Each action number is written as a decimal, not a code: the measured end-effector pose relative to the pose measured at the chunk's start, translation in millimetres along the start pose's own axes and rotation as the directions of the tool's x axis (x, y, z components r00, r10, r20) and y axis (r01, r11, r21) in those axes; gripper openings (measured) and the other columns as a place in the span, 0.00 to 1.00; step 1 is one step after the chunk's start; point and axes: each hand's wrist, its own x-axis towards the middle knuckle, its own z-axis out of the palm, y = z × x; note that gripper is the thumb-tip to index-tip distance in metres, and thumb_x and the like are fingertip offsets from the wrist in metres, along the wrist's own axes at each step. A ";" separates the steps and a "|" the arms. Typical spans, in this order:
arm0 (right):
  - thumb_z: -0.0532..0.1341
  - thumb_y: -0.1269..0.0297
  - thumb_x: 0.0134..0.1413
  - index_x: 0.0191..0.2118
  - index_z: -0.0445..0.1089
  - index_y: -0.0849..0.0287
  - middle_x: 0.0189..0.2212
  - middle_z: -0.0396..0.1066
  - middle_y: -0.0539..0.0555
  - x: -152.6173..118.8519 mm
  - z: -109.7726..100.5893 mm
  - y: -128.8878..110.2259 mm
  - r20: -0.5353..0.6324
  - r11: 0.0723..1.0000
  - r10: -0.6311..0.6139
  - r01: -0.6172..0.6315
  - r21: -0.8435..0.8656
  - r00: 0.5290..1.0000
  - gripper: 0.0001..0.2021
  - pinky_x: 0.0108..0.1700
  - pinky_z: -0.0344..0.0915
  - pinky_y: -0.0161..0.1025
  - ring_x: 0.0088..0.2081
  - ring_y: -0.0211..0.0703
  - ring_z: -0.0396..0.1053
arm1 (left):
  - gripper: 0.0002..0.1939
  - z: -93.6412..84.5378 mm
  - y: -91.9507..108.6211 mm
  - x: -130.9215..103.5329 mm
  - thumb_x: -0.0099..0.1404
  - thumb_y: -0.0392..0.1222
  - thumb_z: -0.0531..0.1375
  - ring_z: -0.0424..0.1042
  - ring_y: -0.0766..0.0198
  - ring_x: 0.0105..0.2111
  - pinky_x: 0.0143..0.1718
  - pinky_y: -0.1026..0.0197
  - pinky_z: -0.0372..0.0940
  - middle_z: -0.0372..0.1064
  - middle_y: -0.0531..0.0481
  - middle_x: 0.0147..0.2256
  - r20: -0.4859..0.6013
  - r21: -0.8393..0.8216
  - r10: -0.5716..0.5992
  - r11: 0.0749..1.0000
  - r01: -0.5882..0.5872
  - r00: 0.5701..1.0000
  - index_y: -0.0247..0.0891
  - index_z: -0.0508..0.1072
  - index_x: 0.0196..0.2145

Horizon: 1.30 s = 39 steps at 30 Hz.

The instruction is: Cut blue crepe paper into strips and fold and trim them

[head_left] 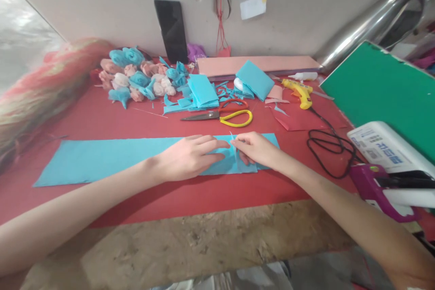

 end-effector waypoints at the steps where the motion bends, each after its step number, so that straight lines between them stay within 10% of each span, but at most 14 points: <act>1: 0.53 0.66 0.58 0.22 0.62 0.59 0.09 0.61 0.45 0.8 0.5 0.7 0.005 1.000 0.001 -0.001 0.006 1.000 0.13 0.17 0.50 0.30 0.11 0.30 0.53 | 0.17 2.5 0.1 -1.6 0.67 0.29 0.45 0.71 0.60 0.38 0.36 0.59 0.68 0.71 0.43 0.49 0.013 -0.001 0.004 1.000 -0.004 1.000 0.35 0.73 0.41; 9: 0.48 0.66 0.59 0.28 0.64 0.59 0.11 0.62 0.45 -7.9 -7.0 0.9 0.021 0.997 -0.006 0.005 0.075 1.000 0.13 0.16 0.50 0.29 0.12 0.31 0.53 | 0.18 20.1 -1.7 -8.4 0.69 0.32 0.44 0.70 0.60 0.37 0.38 0.59 0.67 0.68 0.43 0.54 0.130 -0.084 0.132 0.989 -0.122 0.983 0.31 0.71 0.48; 12: 0.49 0.63 0.60 0.30 0.65 0.59 0.14 0.64 0.47 -16.4 -11.6 10.2 -0.121 0.983 -0.180 0.174 -0.060 0.976 0.12 0.20 0.56 0.32 0.16 0.34 0.58 | 0.17 22.8 -2.1 -9.3 0.70 0.32 0.44 0.71 0.58 0.40 0.39 0.58 0.67 0.69 0.42 0.52 0.105 -0.139 0.125 0.984 -0.110 0.987 0.30 0.71 0.46; 16: 0.51 0.72 0.58 0.35 0.69 0.59 0.33 0.73 0.58 -23.7 -13.1 37.9 -0.254 0.624 -0.714 0.428 -0.654 0.652 0.10 0.40 0.65 0.43 0.38 0.46 0.68 | 0.17 23.0 -2.7 -9.9 0.69 0.32 0.45 0.71 0.57 0.41 0.42 0.57 0.67 0.72 0.40 0.49 0.081 -0.183 0.092 0.980 -0.076 0.992 0.28 0.71 0.46; 19: 0.51 0.78 0.55 0.43 0.70 0.62 0.44 0.73 0.60 -25.4 -12.5 55.2 -0.074 0.398 -0.830 0.496 -0.772 0.552 0.14 0.48 0.65 0.49 0.48 0.50 0.66 | 0.17 22.6 -3.2 -10.8 0.67 0.31 0.45 0.71 0.56 0.43 0.44 0.56 0.68 0.72 0.39 0.48 0.053 -0.226 0.069 0.973 -0.056 0.996 0.28 0.70 0.47; 39: 0.49 0.68 0.62 0.53 0.67 0.67 0.55 0.68 0.59 -24.6 -13.1 55.3 0.147 0.338 -0.754 0.571 -0.748 0.640 0.18 0.57 0.57 0.57 0.58 0.53 0.59 | 0.19 24.5 -4.5 -10.6 0.69 0.38 0.50 0.59 0.56 0.60 0.62 0.49 0.53 0.61 0.39 0.58 0.153 -0.305 0.007 0.951 0.040 0.988 0.32 0.65 0.55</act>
